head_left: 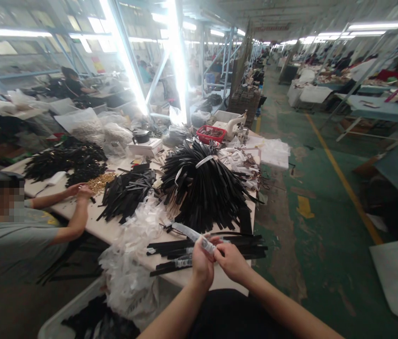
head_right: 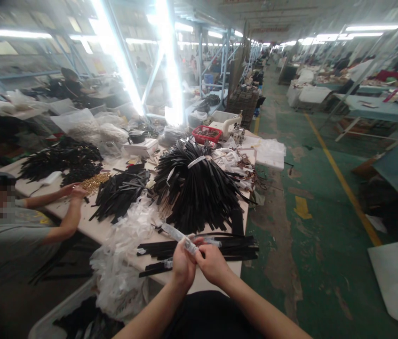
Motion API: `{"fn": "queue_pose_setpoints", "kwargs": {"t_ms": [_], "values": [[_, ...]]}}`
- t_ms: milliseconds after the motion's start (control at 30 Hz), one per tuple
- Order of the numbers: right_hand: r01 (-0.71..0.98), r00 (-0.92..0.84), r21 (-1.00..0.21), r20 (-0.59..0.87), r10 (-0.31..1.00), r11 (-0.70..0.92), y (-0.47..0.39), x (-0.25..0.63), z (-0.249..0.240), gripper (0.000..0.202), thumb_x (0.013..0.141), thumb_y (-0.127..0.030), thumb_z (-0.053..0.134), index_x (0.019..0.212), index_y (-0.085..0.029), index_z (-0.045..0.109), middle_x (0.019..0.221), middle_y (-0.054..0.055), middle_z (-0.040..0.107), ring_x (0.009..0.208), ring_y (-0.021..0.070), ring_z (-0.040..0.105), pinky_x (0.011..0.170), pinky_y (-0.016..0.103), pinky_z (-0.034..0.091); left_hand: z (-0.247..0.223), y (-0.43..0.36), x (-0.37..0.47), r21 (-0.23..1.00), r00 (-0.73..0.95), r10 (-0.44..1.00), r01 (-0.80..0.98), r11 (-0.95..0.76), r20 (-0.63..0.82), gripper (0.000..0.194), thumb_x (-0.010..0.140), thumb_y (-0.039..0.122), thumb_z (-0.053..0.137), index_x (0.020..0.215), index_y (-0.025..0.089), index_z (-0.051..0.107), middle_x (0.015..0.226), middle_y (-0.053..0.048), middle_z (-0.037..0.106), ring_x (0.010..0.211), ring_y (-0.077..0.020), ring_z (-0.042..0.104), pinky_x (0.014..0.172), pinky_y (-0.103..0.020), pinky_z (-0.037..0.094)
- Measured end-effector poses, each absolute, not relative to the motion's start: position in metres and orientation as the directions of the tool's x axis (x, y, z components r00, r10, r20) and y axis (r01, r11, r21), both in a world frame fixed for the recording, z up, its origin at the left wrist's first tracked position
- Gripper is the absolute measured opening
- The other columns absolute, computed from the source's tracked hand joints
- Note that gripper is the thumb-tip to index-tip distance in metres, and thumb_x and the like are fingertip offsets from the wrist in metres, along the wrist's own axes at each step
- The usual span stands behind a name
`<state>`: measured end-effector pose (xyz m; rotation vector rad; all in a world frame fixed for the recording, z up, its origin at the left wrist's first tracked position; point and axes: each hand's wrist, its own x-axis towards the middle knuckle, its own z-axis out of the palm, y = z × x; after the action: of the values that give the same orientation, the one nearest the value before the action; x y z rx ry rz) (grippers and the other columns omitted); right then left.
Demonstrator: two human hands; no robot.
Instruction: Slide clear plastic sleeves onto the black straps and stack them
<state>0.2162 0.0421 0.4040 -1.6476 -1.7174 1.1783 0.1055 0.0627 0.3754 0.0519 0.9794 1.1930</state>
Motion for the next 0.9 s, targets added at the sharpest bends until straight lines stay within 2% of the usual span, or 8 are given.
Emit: {"fn": "queue_pose_setpoints", "kwargs": {"t_ms": [133,267,400,533,600,667,767,900], "values": [[0.581,-0.156,-0.805,-0.250,0.956,-0.116,0.042,0.214,0.399,0.032,0.092,-0.024,0.052,0.064,-0.015,0.064,0.062,0.003,0.064,0.058,0.0147,0.053,0.057,0.027,0.031,0.388,0.092,0.091,0.481,-0.078,0.709,-0.786,0.389,-0.700,0.013,0.089,0.029,0.053,0.095,0.019,0.060,0.083,-0.009,0.073,0.071,-0.0219,0.071,0.074,-0.038,0.055],[0.563,-0.103,-0.818,-0.216,0.971,-0.122,0.044,0.210,0.394,0.033,0.093,-0.028,0.052,0.066,-0.015,0.065,0.068,0.005,0.068,0.063,0.0161,0.056,0.060,0.027,0.034,0.389,0.066,0.112,0.627,-0.132,0.816,-0.710,0.319,-0.563,0.016,0.085,0.034,0.062,0.086,0.018,0.062,0.080,-0.006,0.071,0.075,-0.0202,0.069,0.080,-0.035,0.053],[0.456,-0.140,-0.877,-0.239,0.961,-0.151,0.041,0.219,0.385,0.032,0.091,-0.032,0.052,0.069,-0.015,0.067,0.068,0.006,0.068,0.065,0.0181,0.058,0.062,0.028,0.039,0.394,0.050,0.115,0.708,-0.052,0.878,-0.615,0.348,-0.476,0.021,0.080,0.037,0.063,0.080,0.016,0.064,0.080,-0.007,0.070,0.077,-0.0194,0.065,0.078,-0.031,0.051],[0.043,-0.250,-0.923,-0.380,0.890,-0.382,0.050,0.236,0.388,0.026,0.085,-0.037,0.057,0.083,-0.016,0.072,0.083,0.008,0.073,0.081,0.0235,0.066,0.078,0.033,0.047,0.415,0.061,0.089,0.866,0.044,0.954,-0.410,0.287,-0.296,0.021,0.082,0.034,0.055,0.068,0.019,0.056,0.061,0.000,0.055,0.060,-0.0149,0.054,0.064,-0.027,0.046],[-0.264,-0.368,-0.783,-0.457,0.809,-0.563,0.061,0.242,0.399,0.043,0.090,-0.049,0.052,0.101,-0.014,0.072,0.098,0.013,0.075,0.089,0.0263,0.069,0.086,0.039,0.049,0.425,0.062,0.077,0.913,0.321,0.909,-0.217,0.345,-0.267,0.018,0.080,0.030,0.052,0.067,0.019,0.056,0.057,0.002,0.050,0.054,-0.0136,0.048,0.059,-0.026,0.042],[-0.484,-0.481,-0.586,-0.443,0.757,-0.650,0.076,0.248,0.413,0.057,0.095,-0.060,0.044,0.115,-0.012,0.067,0.108,0.017,0.074,0.092,0.0280,0.071,0.088,0.043,0.051,0.432,0.059,0.067,0.922,0.629,0.710,0.027,0.386,-0.316,0.012,0.075,0.024,0.052,0.066,0.018,0.057,0.057,0.001,0.052,0.053,-0.0134,0.047,0.055,-0.026,0.038],[-0.722,-0.368,-0.472,-0.358,0.858,-0.506,0.098,0.258,0.429,0.051,0.099,-0.056,0.045,0.123,-0.015,0.063,0.110,0.016,0.075,0.087,0.0252,0.073,0.088,0.042,0.053,0.434,0.058,0.044,0.880,0.751,0.468,0.337,0.333,-0.465,0.009,0.068,0.018,0.049,0.063,0.018,0.056,0.058,0.000,0.054,0.054,-0.0142,0.048,0.051,-0.026,0.035],[-0.855,0.030,-0.488,-0.385,0.922,-0.176,0.115,0.274,0.425,0.021,0.099,-0.034,0.056,0.106,-0.019,0.068,0.084,0.005,0.076,0.072,0.0187,0.072,0.086,0.037,0.056,0.429,0.070,0.002,0.787,0.598,0.521,0.540,0.300,-0.609,0.011,0.068,0.017,0.046,0.064,0.019,0.056,0.057,0.000,0.055,0.056,-0.0166,0.054,0.055,-0.027,0.040]]}}
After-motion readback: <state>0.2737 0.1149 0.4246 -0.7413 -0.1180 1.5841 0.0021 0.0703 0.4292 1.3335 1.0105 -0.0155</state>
